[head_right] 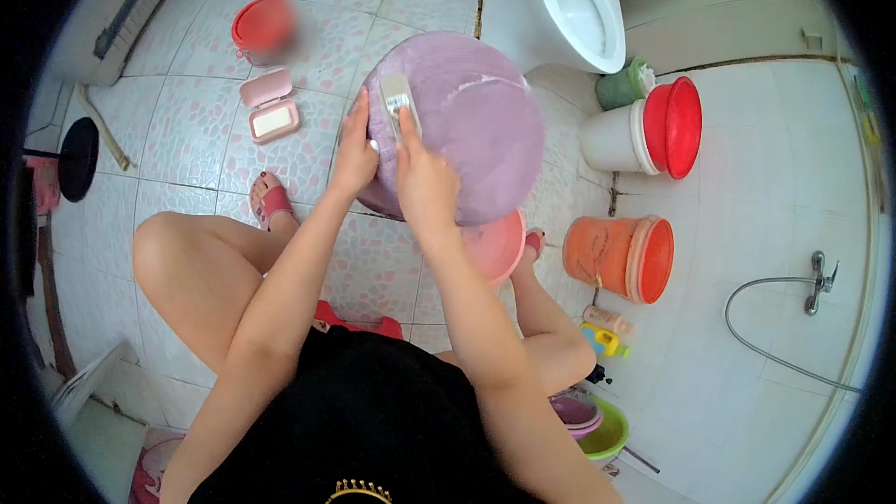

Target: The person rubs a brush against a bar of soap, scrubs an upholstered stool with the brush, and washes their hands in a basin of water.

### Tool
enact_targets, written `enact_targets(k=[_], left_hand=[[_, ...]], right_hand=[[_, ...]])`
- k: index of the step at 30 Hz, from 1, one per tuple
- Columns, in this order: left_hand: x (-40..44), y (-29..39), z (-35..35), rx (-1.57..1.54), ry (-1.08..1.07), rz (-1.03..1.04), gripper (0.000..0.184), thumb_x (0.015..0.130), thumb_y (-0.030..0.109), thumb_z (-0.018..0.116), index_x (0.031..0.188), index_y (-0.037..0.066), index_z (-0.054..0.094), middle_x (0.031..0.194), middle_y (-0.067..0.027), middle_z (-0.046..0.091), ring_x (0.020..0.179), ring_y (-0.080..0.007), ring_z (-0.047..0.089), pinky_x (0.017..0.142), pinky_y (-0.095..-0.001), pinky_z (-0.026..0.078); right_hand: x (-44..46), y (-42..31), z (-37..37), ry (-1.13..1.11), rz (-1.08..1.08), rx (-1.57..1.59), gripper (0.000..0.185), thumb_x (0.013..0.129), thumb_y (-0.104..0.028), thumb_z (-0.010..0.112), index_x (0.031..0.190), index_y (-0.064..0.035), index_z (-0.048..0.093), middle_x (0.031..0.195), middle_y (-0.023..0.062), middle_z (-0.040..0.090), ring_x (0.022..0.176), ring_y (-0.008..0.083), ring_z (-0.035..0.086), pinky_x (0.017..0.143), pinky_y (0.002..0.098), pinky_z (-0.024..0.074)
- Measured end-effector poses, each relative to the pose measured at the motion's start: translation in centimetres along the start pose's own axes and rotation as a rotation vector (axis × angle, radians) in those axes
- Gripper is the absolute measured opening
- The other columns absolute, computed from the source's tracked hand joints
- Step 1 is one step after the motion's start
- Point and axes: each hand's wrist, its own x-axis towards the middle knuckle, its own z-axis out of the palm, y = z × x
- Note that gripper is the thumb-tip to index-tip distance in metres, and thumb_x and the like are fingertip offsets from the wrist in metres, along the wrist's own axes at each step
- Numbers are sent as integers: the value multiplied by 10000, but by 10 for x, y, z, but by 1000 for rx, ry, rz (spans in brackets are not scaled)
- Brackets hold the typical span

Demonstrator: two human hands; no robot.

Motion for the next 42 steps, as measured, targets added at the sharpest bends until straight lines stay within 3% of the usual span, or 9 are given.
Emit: enact_targets(k=[5, 8, 13, 18, 21, 29, 33, 38, 42], left_hand=[[2, 18, -5, -99, 39, 72, 721, 801, -80, 458, 1507, -18, 328, 1545, -225, 364, 1453, -373, 313, 1214, -501, 197], [4, 33, 12, 153, 110, 150, 663, 859, -27, 472, 1507, -8, 332, 1555, -206, 355, 1452, -367, 314, 1207, -488, 215], [-2, 35, 22, 319, 178, 185, 623, 901, 25, 498, 1504, 3, 344, 1558, -193, 352, 1441, -361, 331, 1199, -464, 241], [-1, 29, 23, 325, 192, 123, 623, 893, 16, 496, 1499, -4, 349, 1534, -201, 379, 1424, -363, 355, 1166, -458, 295], [1, 28, 23, 328, 198, 140, 640, 870, -17, 489, 1495, -19, 348, 1521, -218, 387, 1417, -380, 362, 1157, -465, 309], [-1, 29, 24, 381, 213, 172, 696, 819, -83, 493, 1494, -35, 333, 1536, -230, 360, 1438, -384, 335, 1174, -468, 289], [-2, 23, 26, 308, 233, 143, 727, 831, -67, 485, 1520, -46, 255, 1561, -258, 301, 1453, -409, 292, 1196, -473, 245], [-10, 8, 29, 50, 184, 77, 760, 864, -25, 509, 1538, -60, 160, 1572, -288, 243, 1469, -438, 231, 1211, -477, 201], [-2, -3, 23, -121, 143, 27, 750, 878, -8, 514, 1544, -40, 172, 1566, -275, 271, 1469, -420, 244, 1210, -454, 208]], right_hand=[[-66, 37, 9, 90, -51, 173, 534, 966, -125, 584, 1477, -239, 481, 771, 227, 637, 656, 381, 636, 645, 451, 488], [-91, 48, 7, 75, -53, 177, 578, 959, -120, 591, 1501, -253, 441, 752, 202, 635, 657, 375, 637, 606, 457, 481], [-83, 47, 2, 69, -62, 158, 579, 960, -127, 585, 1505, -252, 434, 739, 190, 632, 665, 380, 636, 602, 473, 477], [-39, 30, -6, 54, -95, 65, 559, 949, -141, 594, 1483, -240, 462, 771, 198, 650, 678, 399, 643, 619, 506, 493], [13, 21, 6, 30, -15, 97, 495, 961, -187, 567, 1446, -271, 511, 881, 245, 680, 809, 429, 663, 708, 525, 494], [139, -4, 24, 152, -119, 4, 445, 956, -207, 558, 1400, -229, 558, 828, 226, 691, 760, 435, 667, 690, 553, 513], [132, -5, 32, 223, -202, -130, 452, 956, -226, 561, 1408, -229, 551, 807, 211, 699, 744, 408, 683, 678, 540, 521], [84, 5, 25, 105, -167, -124, 487, 959, -233, 561, 1443, -260, 511, 763, 200, 692, 715, 386, 686, 641, 514, 526], [34, 8, 18, 84, -198, -202, 517, 969, -223, 549, 1473, -305, 469, 741, 174, 676, 672, 365, 677, 600, 495, 523]])
